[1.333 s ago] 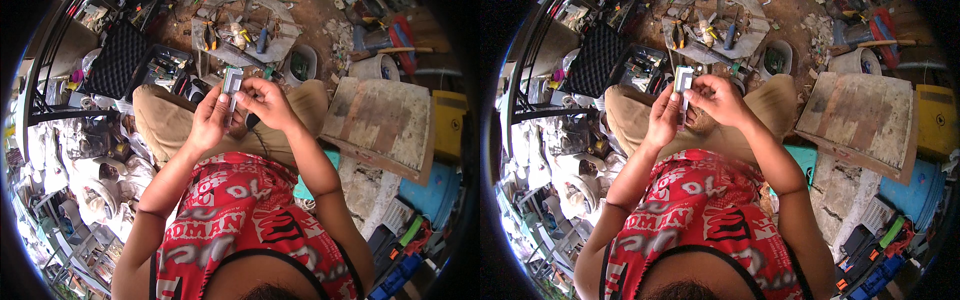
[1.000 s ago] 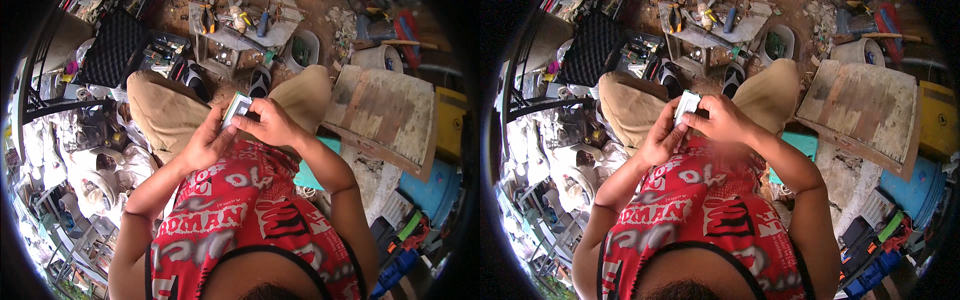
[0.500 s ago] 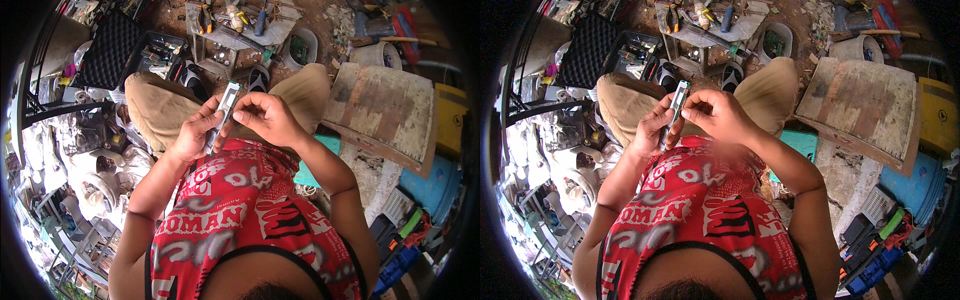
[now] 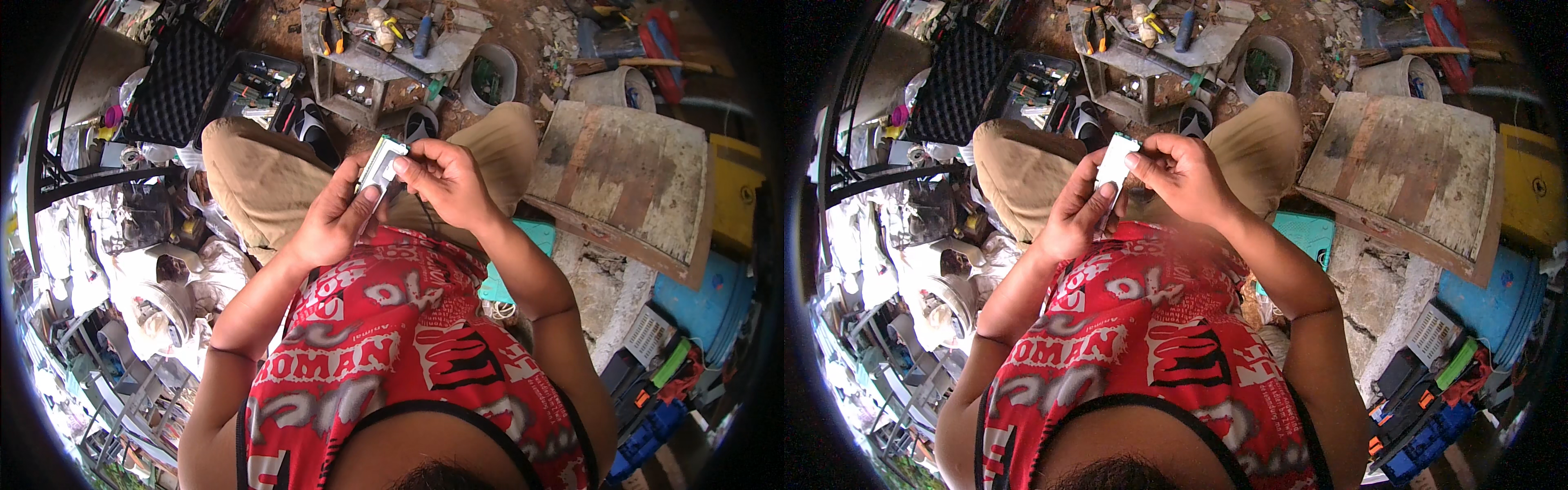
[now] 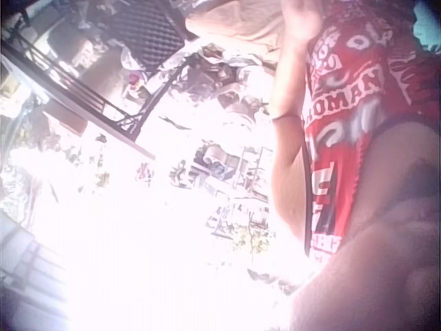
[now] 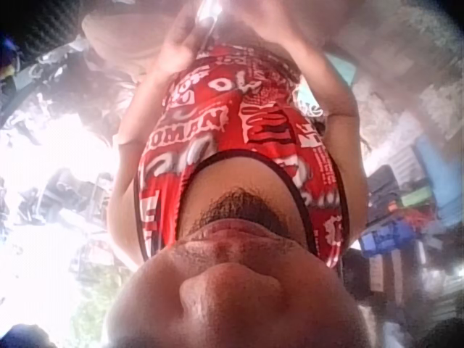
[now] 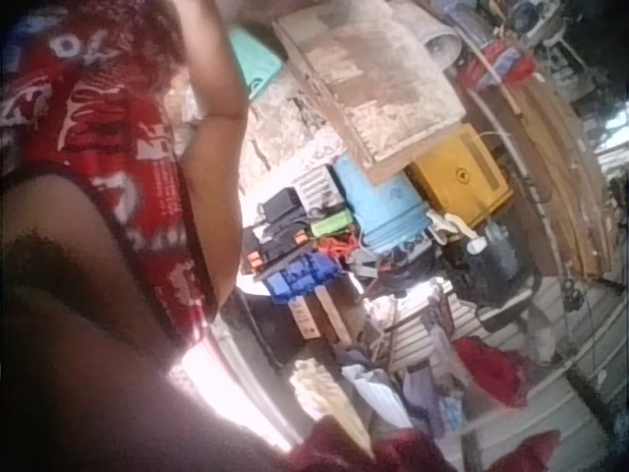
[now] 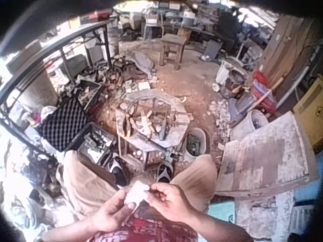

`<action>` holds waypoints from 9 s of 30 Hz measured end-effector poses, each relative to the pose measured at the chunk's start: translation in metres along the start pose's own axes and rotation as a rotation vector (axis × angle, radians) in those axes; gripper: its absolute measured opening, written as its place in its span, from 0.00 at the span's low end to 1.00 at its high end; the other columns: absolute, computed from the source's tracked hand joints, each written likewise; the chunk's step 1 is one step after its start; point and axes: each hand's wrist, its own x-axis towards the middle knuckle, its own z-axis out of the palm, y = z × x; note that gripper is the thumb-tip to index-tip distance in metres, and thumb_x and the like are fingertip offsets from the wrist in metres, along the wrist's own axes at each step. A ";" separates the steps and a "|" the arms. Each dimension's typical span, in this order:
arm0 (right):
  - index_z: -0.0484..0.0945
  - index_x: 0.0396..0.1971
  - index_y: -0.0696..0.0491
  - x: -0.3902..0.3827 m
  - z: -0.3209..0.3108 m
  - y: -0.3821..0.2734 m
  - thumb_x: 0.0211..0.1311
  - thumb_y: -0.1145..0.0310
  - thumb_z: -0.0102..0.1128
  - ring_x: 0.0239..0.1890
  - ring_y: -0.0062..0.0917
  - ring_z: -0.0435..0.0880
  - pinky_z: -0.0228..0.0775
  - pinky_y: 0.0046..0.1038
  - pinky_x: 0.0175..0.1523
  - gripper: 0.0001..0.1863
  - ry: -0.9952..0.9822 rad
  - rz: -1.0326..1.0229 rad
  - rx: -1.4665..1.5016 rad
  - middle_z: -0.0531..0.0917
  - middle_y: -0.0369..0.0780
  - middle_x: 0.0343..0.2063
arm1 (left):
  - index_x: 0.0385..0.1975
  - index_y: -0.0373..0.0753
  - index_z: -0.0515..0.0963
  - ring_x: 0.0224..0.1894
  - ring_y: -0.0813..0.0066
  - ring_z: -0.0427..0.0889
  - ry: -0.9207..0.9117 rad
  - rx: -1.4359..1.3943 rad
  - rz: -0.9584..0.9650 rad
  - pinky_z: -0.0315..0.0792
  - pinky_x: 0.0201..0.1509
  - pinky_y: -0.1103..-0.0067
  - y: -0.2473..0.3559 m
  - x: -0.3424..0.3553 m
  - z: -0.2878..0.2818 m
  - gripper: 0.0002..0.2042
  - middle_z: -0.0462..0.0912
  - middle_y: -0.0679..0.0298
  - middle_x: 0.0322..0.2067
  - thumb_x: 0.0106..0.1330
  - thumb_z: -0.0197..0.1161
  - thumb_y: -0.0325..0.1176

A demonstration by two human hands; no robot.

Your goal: The person sits and uses a screwdriver and pliers to disassemble several electronic parts, including a white plastic casing, a green circuit board, and an orange component.

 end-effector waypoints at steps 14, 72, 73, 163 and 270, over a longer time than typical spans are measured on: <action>0.76 0.32 0.61 0.002 -0.001 0.013 0.61 0.72 0.61 0.29 0.10 0.77 0.71 0.16 0.34 0.07 -0.062 0.093 0.202 0.81 0.34 0.28 | 0.62 0.40 0.55 0.20 0.86 0.68 -0.003 0.164 0.055 0.64 0.24 0.88 -0.005 0.006 -0.004 0.19 0.73 0.67 0.28 0.74 0.44 0.31; 0.78 0.33 0.58 -0.017 0.015 -0.006 0.48 0.70 0.65 0.25 0.35 0.84 0.75 0.30 0.29 0.13 0.174 -0.114 -0.536 0.82 0.44 0.23 | 0.32 0.32 0.73 0.28 0.86 0.76 0.243 0.623 0.288 0.73 0.33 0.85 -0.010 0.011 -0.003 0.06 0.80 0.65 0.25 0.60 0.64 0.21; 0.78 0.34 0.59 -0.018 0.015 -0.006 0.48 0.70 0.65 0.25 0.34 0.84 0.75 0.30 0.29 0.13 0.172 -0.123 -0.552 0.82 0.44 0.23 | 0.32 0.32 0.73 0.28 0.85 0.77 0.242 0.631 0.295 0.73 0.33 0.85 -0.009 0.009 -0.002 0.06 0.80 0.64 0.25 0.60 0.64 0.21; 0.76 0.47 0.61 -0.030 0.004 0.043 0.47 0.72 0.61 0.24 0.33 0.84 0.75 0.30 0.30 0.23 0.217 -0.215 -0.554 0.81 0.45 0.20 | 0.40 0.32 0.78 0.37 0.71 0.85 -0.117 0.556 0.218 0.78 0.39 0.77 -0.014 0.039 -0.018 0.13 0.83 0.57 0.35 0.54 0.64 0.25; 0.58 0.61 0.58 0.120 0.025 -0.130 0.63 0.58 0.60 0.32 0.17 0.74 0.71 0.19 0.36 0.33 -0.631 -0.110 -0.390 0.74 0.38 0.31 | 0.29 0.29 0.81 0.22 0.88 0.67 -0.210 0.297 -0.111 0.64 0.26 0.85 0.023 0.025 -0.025 0.06 0.74 0.74 0.19 0.54 0.65 0.25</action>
